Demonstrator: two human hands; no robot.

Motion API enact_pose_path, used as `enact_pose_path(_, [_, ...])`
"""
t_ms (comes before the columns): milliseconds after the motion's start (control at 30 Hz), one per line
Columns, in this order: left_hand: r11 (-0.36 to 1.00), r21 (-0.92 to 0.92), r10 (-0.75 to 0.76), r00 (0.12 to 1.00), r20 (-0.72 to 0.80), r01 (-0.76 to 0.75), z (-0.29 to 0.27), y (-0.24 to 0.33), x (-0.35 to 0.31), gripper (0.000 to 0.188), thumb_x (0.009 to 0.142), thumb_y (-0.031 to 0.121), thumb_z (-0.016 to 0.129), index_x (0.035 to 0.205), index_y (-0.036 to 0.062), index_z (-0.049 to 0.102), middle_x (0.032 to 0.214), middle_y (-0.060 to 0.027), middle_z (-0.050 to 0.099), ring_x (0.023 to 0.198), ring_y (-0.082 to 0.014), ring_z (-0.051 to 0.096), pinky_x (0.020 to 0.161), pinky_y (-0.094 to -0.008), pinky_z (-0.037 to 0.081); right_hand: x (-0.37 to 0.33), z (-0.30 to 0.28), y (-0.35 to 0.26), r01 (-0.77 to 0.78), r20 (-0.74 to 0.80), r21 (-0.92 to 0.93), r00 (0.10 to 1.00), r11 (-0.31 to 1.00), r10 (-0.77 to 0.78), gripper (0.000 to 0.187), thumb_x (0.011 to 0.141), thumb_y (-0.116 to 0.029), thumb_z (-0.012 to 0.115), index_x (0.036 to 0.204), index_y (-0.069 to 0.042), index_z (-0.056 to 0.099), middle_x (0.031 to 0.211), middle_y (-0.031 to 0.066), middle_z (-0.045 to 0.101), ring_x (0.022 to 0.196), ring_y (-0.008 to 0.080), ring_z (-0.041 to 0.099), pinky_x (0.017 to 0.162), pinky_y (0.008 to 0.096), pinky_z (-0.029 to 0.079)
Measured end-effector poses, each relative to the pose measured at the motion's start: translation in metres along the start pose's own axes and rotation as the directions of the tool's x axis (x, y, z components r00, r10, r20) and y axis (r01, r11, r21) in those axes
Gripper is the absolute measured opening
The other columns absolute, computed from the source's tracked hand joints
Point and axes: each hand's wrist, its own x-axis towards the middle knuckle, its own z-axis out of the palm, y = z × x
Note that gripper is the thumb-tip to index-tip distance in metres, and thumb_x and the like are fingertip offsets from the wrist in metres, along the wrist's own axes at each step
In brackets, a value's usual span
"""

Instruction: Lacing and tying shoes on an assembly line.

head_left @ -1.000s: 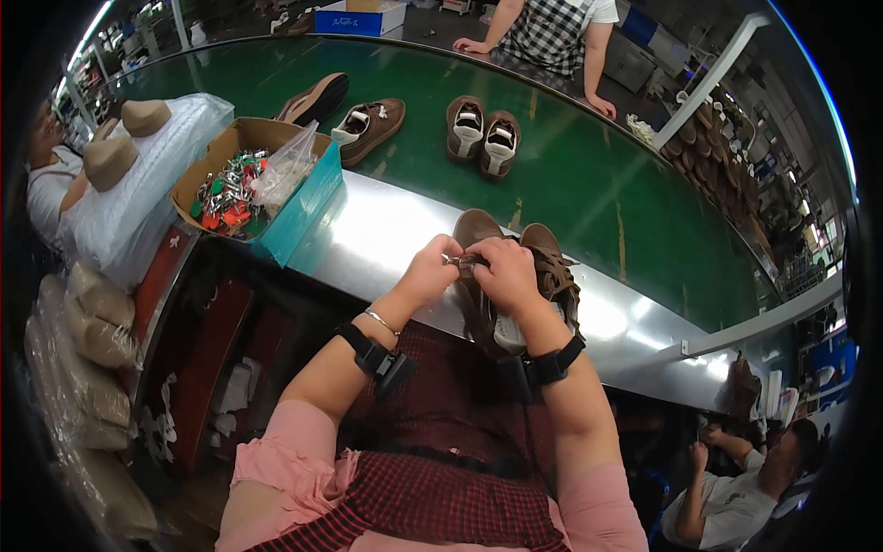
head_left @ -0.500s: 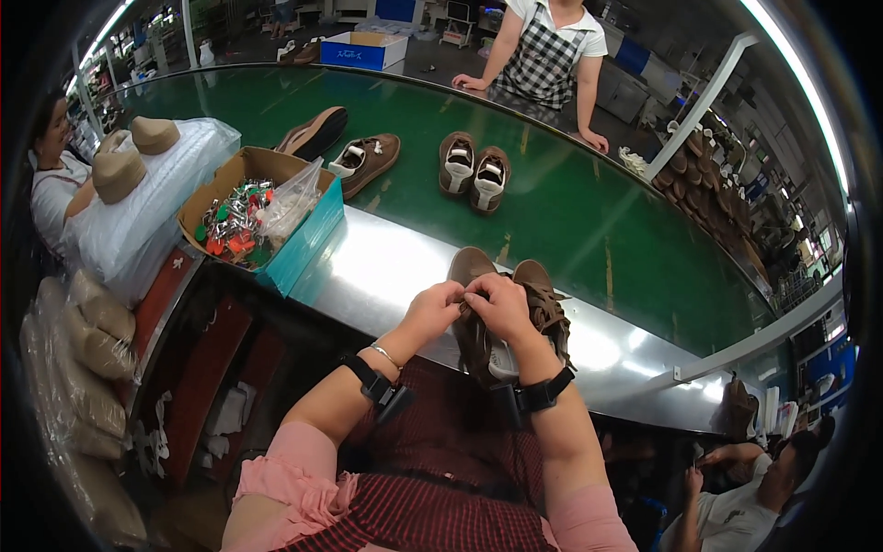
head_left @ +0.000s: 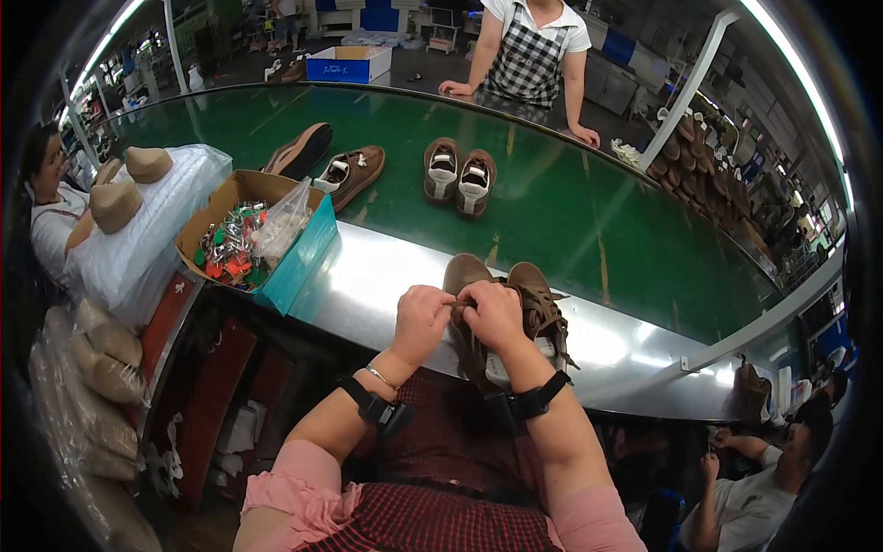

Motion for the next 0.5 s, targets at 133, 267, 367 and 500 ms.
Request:
enact_pose_path(133, [0.998,-0.045,0.053,0.996,0.073,-0.05,-0.006,0.017,-0.007,0.011,0.073,0.005,0.064,0.083,0.0034,0.062,0.08,-0.0107,0.06,0.078,-0.0301,0.056,0.074,-0.0394,0.044,0.002,0.006,0.001,-0.011,-0.033,-0.029,0.999,1.0,0.01,0.011,0.068,-0.009,0.063,0.078,-0.013,0.065,0.082,0.0041,0.064,0.084,0.026,0.059,0.076,0.0412,0.041])
enact_pose_path(267, [0.684,-0.309,-0.472,0.723,0.504,0.661,-0.025,0.009,-0.008,0.015,0.08,0.008,0.066,0.092,0.0,0.062,0.085,-0.0062,0.064,0.079,-0.011,0.06,0.071,-0.0251,0.049,0.006,0.012,-0.007,0.029,-0.037,-0.02,0.999,0.999,-0.03,0.01,0.067,-0.011,0.065,0.077,-0.013,0.065,0.079,0.0053,0.064,0.082,0.0272,0.06,0.074,0.0419,0.042])
enact_pose_path(367, [0.55,-0.382,-0.293,0.6,0.745,0.743,-0.017,0.001,-0.002,0.017,0.083,0.015,0.066,0.093,0.0018,0.061,0.081,-0.0029,0.06,0.073,-0.0097,0.057,0.068,-0.0238,0.047,0.004,0.005,0.0,0.026,0.003,-0.038,1.0,0.999,-0.025,0.01,0.068,-0.013,0.066,0.077,-0.012,0.064,0.078,0.0053,0.063,0.081,0.0281,0.06,0.073,0.0425,0.043])
enact_pose_path(500, [0.748,-0.417,-0.414,0.854,0.314,0.516,0.004,-0.01,0.018,0.016,0.085,0.014,0.059,0.094,0.0,0.063,0.082,-0.0059,0.06,0.073,-0.0118,0.059,0.069,-0.028,0.049,-0.003,-0.003,0.008,0.042,-0.005,-0.014,0.999,0.999,-0.042,0.011,0.068,-0.012,0.064,0.079,-0.011,0.062,0.081,0.0054,0.063,0.082,0.0285,0.059,0.073,0.0428,0.041])
